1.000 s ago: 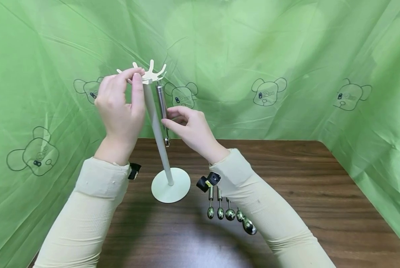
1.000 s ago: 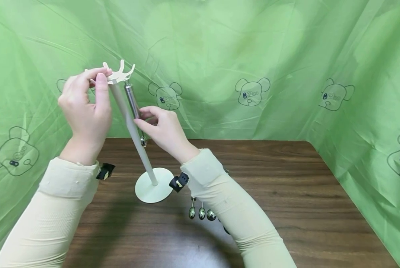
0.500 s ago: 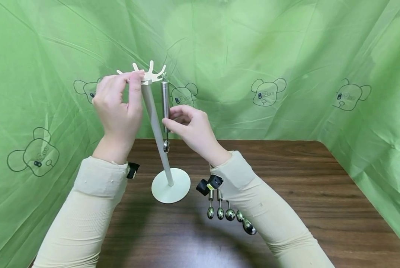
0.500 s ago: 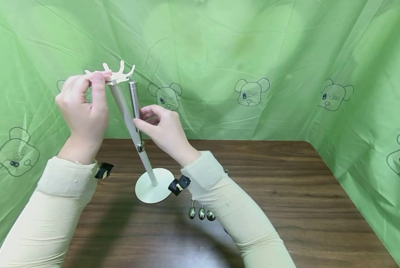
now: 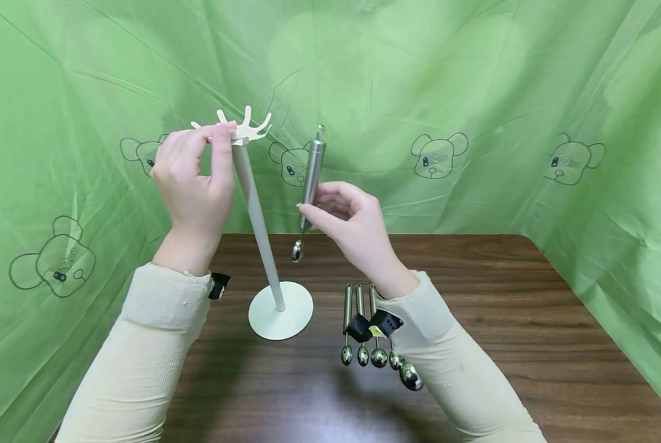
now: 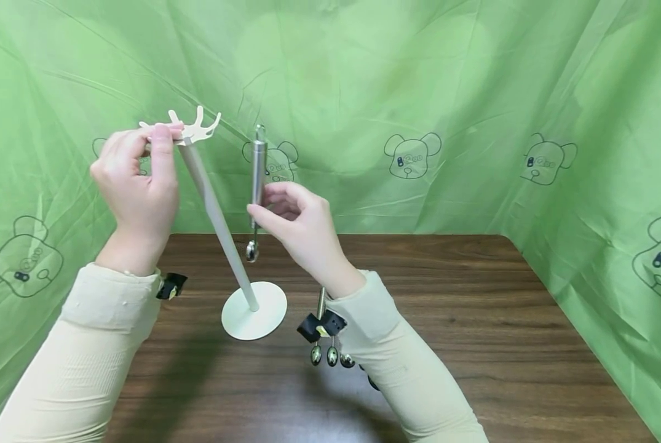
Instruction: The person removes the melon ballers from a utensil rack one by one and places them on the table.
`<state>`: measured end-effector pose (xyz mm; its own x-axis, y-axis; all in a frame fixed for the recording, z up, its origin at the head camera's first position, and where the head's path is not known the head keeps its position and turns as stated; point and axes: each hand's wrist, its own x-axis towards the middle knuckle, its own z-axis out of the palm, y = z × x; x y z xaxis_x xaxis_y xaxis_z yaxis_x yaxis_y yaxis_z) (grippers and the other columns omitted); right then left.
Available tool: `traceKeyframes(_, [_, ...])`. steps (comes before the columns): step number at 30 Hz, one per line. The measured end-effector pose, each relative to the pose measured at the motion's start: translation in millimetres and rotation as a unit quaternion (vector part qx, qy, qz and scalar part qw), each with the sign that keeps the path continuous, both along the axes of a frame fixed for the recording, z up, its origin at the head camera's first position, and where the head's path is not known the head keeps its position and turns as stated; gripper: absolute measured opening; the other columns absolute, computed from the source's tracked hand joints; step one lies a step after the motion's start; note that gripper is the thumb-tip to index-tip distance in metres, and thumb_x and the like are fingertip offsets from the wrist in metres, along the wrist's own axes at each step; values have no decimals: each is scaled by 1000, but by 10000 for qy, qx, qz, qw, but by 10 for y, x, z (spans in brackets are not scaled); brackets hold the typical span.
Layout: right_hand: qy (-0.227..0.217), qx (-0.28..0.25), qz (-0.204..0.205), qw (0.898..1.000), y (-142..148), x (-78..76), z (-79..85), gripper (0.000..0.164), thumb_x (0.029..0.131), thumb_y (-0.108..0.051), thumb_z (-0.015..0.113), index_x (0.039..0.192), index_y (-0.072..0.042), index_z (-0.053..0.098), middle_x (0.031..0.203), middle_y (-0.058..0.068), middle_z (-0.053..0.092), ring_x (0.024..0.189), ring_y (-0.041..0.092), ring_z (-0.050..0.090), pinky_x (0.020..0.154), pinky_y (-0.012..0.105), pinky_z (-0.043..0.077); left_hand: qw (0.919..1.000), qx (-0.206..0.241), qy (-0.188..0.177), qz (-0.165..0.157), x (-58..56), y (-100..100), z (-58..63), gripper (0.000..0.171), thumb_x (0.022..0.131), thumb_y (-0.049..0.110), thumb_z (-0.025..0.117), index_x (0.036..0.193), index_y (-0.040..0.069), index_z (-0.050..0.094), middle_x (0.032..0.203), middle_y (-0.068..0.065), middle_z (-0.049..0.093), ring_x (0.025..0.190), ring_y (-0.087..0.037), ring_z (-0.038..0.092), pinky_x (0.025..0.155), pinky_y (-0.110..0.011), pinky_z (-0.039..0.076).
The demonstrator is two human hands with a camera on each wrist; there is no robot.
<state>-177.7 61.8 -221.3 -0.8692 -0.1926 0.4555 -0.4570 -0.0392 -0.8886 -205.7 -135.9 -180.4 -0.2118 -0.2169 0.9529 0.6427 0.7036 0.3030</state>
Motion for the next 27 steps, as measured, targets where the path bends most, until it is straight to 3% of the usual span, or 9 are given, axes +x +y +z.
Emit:
traceKeyframes(5, [-55, 48, -318, 9995, 210, 109, -140, 28, 85, -5, 74, 111, 2, 67, 92, 6, 74, 74, 12, 69, 76, 30, 59, 10000, 92, 19, 14, 0, -7, 7, 30, 97, 24, 58, 87, 4, 78, 88, -6, 78, 80, -32, 66, 78, -24, 44])
traceKeyframes(11, [-306, -182, -743, 9966, 427, 233, -302, 26, 83, -4, 74, 108, 1, 68, 85, -9, 73, 72, 11, 69, 72, 29, 59, 9999, 133, 25, 18, -1, -6, 13, 29, 96, 23, 58, 87, 4, 78, 85, -9, 77, 77, -33, 65, 76, -23, 43])
traceKeyframes(21, [-469, -429, -1343, 9889, 702, 396, -572, 20, 82, 1, 74, 101, 1, 69, 78, -7, 72, 67, 9, 66, 62, 23, 56, 9995, 306, 67, -38, -18, 6, 1, 29, 95, 21, 58, 84, 3, 78, 89, -4, 78, 79, -34, 65, 77, -20, 42])
traceKeyframes(27, [-661, -563, -1668, 9822, 889, 459, -760, 20, 82, 5, 73, 96, -9, 71, 75, -5, 71, 62, 8, 65, 58, 23, 56, 9993, 361, 50, -6, -28, 20, -3, 29, 95, 22, 58, 84, 3, 78, 89, -4, 78, 75, -34, 62, 72, -17, 34])
